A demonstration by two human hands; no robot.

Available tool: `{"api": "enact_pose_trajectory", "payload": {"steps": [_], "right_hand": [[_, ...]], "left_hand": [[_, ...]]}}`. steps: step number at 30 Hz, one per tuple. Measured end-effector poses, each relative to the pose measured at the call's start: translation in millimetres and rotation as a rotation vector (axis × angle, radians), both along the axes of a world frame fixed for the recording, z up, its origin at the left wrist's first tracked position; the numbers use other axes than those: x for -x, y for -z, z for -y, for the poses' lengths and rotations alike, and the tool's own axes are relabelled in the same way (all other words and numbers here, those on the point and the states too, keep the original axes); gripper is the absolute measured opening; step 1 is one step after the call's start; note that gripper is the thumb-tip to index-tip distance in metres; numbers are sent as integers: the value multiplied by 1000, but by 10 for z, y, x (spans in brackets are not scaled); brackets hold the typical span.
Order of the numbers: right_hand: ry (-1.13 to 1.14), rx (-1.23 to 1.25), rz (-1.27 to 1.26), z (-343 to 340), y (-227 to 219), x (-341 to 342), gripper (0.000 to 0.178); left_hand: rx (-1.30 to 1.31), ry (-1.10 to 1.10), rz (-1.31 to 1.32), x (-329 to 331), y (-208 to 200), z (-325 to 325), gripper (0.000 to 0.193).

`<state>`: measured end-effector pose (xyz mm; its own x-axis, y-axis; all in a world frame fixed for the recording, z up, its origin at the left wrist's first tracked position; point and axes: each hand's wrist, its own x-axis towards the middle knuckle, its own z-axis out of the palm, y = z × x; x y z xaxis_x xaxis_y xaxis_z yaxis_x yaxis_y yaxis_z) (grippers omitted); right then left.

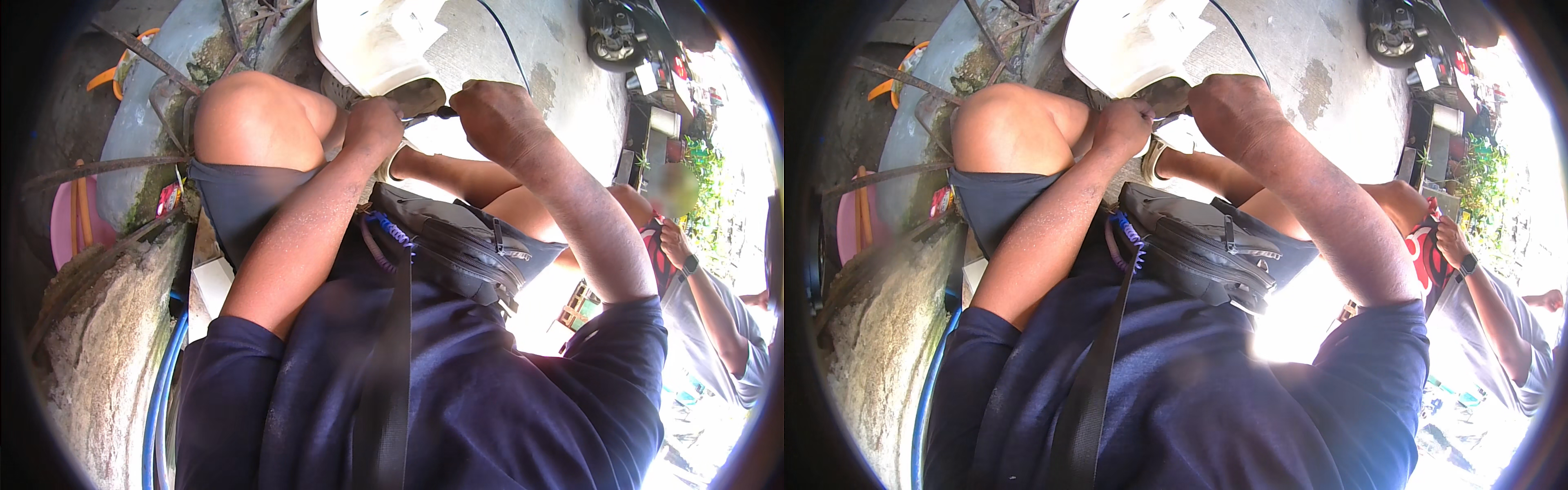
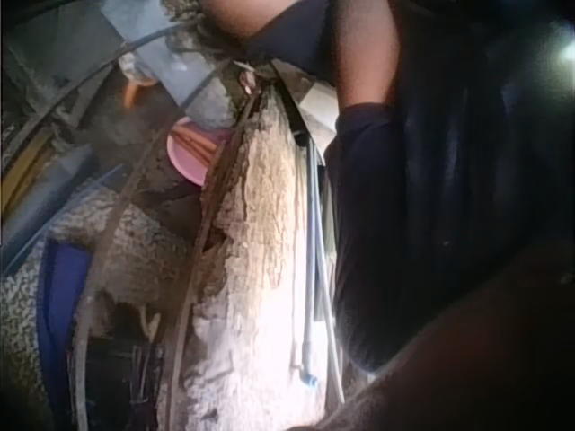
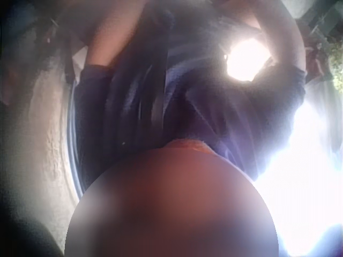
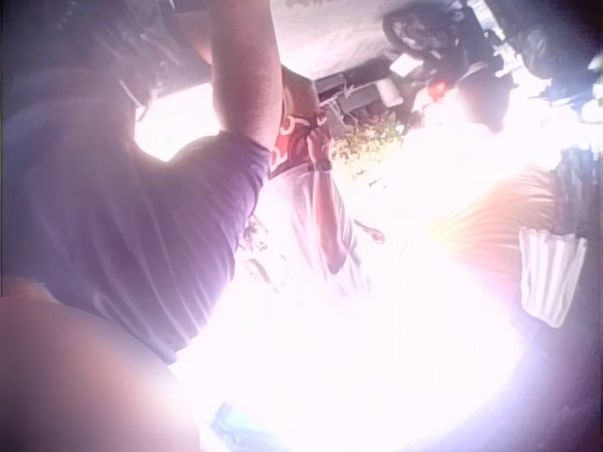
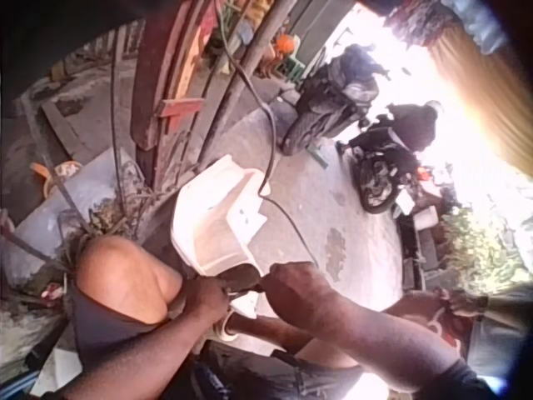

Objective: The person uses a soldering iron to apply a dark sealant or adhesive along the seams of a white plastic component. They hold the part steady with one hand while guiding the tool with the other, then inspect the treated area.

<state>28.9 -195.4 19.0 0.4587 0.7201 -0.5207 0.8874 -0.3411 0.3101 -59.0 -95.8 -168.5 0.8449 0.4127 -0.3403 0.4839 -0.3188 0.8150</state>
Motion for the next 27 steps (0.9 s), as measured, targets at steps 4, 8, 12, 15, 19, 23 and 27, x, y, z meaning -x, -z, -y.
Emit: {"api": "enact_pose_trajectory", "payload": {"steps": [4, 8, 12, 15, 19, 23, 27], "right_hand": [[-14, 2, 13, -8, -7, -17, 20], [-10, -85, 11, -13, -71, -39, 20], [-10, -92, 7, -42, -98, -54, 20], [-79, -44, 17, -67, -78, -45, 18], [-29, 1, -9, -100, -46, -16, 18], [-45, -13, -3, -151, -57, -32, 16], [-56, -28, 28, -171, -91, -61, 15]], "left_hand": [[-6, 0, 8, -3, 28, 7, 16], [18, -22, 40, 4, 54, 7, 15], [-11, -26, 63, -8, 97, 17, 15], [-8, -28, 66, -20, 128, 17, 15], [-3, -23, 77, -8, 142, 18, 15], [25, -23, 51, -16, 140, 22, 14], [5, -30, 59, -19, 152, 26, 13]]}}
